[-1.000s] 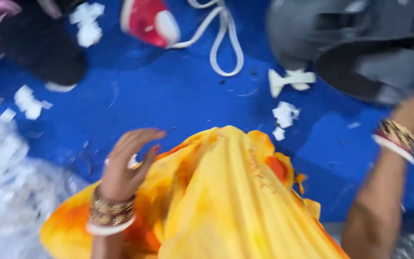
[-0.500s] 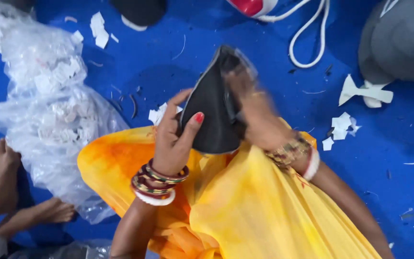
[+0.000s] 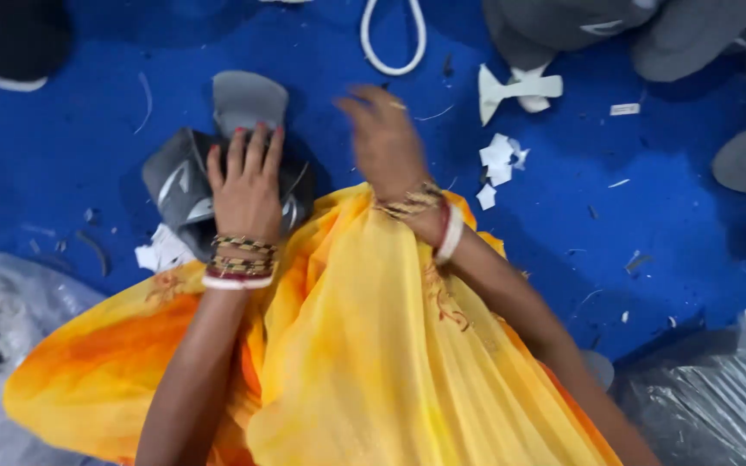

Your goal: The person sits on a blue floor and uses a red and white electric iron to press small white labels onto the tongue of a gray shoe. They repeatedly pick up shoes, place a label on the tongue, and iron it in place before moving to the next shoe.

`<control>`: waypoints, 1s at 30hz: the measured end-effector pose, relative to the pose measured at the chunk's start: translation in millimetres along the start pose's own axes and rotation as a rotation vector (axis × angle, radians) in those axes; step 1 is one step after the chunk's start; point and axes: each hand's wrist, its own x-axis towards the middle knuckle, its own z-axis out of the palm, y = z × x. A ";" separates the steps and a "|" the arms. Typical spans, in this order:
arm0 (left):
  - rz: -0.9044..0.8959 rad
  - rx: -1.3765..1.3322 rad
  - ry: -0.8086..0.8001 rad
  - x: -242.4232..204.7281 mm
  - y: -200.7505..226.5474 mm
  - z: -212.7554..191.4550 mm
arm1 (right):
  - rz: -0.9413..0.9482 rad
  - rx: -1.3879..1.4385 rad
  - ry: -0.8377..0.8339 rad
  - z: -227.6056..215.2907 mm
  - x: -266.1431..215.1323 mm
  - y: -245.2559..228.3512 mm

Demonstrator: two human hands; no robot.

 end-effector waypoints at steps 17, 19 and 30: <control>-0.085 -0.285 0.167 -3.7 0.5 -21.0 | 0.665 -0.085 0.013 -113.0 -166.1 95.4; -0.105 -0.278 0.165 -4.3 -1.1 -18.8 | 0.767 0.050 0.004 -117.7 -164.6 112.6; -0.215 -0.211 0.032 9.5 -6.3 -9.5 | 0.498 0.698 -0.371 -18.7 17.7 26.7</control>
